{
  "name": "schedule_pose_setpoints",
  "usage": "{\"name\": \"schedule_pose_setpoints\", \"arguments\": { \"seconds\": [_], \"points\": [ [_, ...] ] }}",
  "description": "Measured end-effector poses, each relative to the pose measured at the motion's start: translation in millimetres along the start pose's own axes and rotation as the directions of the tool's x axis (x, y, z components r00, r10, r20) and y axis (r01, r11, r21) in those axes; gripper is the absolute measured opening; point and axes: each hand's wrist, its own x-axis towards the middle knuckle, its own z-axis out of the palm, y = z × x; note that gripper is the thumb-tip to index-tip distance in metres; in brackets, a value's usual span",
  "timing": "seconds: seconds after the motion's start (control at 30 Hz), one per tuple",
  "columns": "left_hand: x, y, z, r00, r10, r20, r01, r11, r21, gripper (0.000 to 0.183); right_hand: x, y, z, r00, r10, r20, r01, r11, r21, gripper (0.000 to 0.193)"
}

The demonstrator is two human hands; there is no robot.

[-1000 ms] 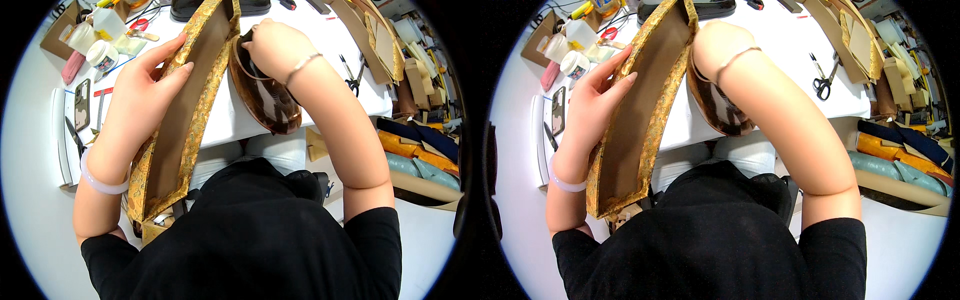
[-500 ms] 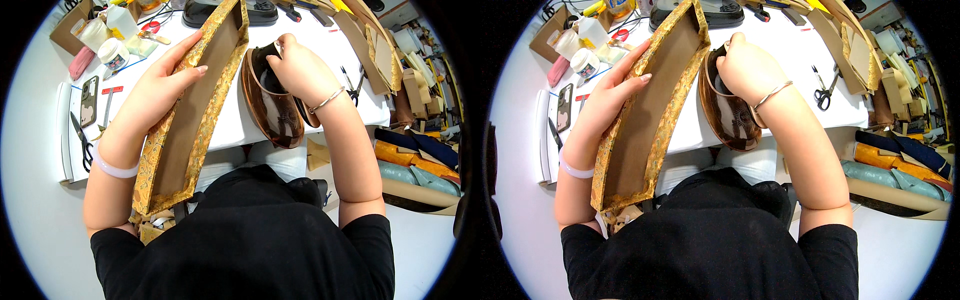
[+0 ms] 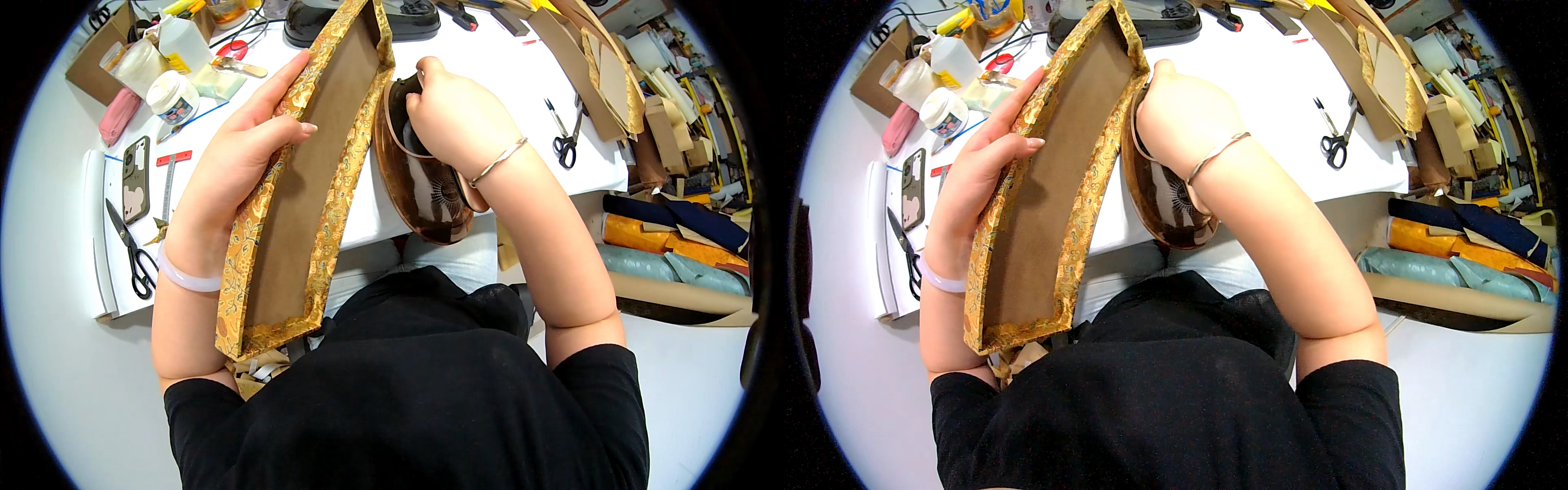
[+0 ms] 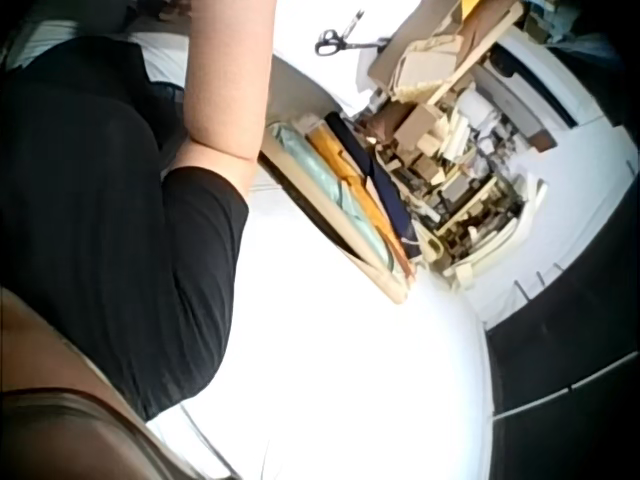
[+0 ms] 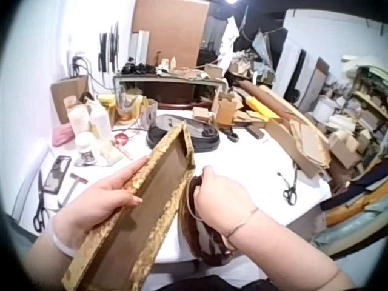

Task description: The person aligns and presses a patterned gold ribbon along the edges of a rectangular cardboard frame, then uses a hot iron to secure the ribbon in place. The person repeatedly adjusts the ribbon and irons different sections to ensure adhesion.

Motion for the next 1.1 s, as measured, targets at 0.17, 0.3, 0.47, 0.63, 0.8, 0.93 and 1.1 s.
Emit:
{"name": "schedule_pose_setpoints", "arguments": {
  "seconds": [0.17, 0.3, 0.47, 0.63, 0.8, 0.93, 1.1],
  "points": [
    [3, -5, 1, 0.999, 0.028, 0.037, -0.029, 0.999, 0.045, 0.078, 10, -17, 1, 0.995, 0.082, 0.063, -0.080, 0.996, -0.045, 0.053],
    [2, -5, 8, 0.997, 0.064, 0.035, -0.069, 0.988, 0.139, 0.078, 17, -49, -13, 0.976, 0.168, 0.138, -0.144, 0.975, -0.167, 0.056],
    [4, -6, 11, 0.996, 0.067, 0.057, -0.073, 0.990, 0.123, 0.077, 21, -69, -31, 0.935, 0.005, 0.354, 0.167, 0.875, -0.454, 0.044],
    [3, -2, 7, 0.995, 0.085, 0.043, -0.090, 0.988, 0.122, 0.077, 35, -15, -5, 0.995, -0.063, 0.079, 0.085, 0.947, -0.311, 0.050],
    [22, -4, -9, 0.971, 0.196, 0.139, -0.227, 0.939, 0.258, 0.073, -11, 61, -33, 0.965, -0.132, -0.227, 0.126, 0.991, -0.043, 0.062],
    [59, 17, -6, 0.924, 0.129, 0.359, -0.218, 0.951, 0.221, 0.071, -57, 75, -72, 0.970, -0.202, -0.136, 0.210, 0.976, 0.048, 0.054],
    [103, 52, 10, 0.837, -0.124, 0.533, -0.149, 0.886, 0.439, 0.080, -66, 113, -63, 0.834, -0.516, -0.196, 0.525, 0.851, -0.008, 0.049]
  ]
}}
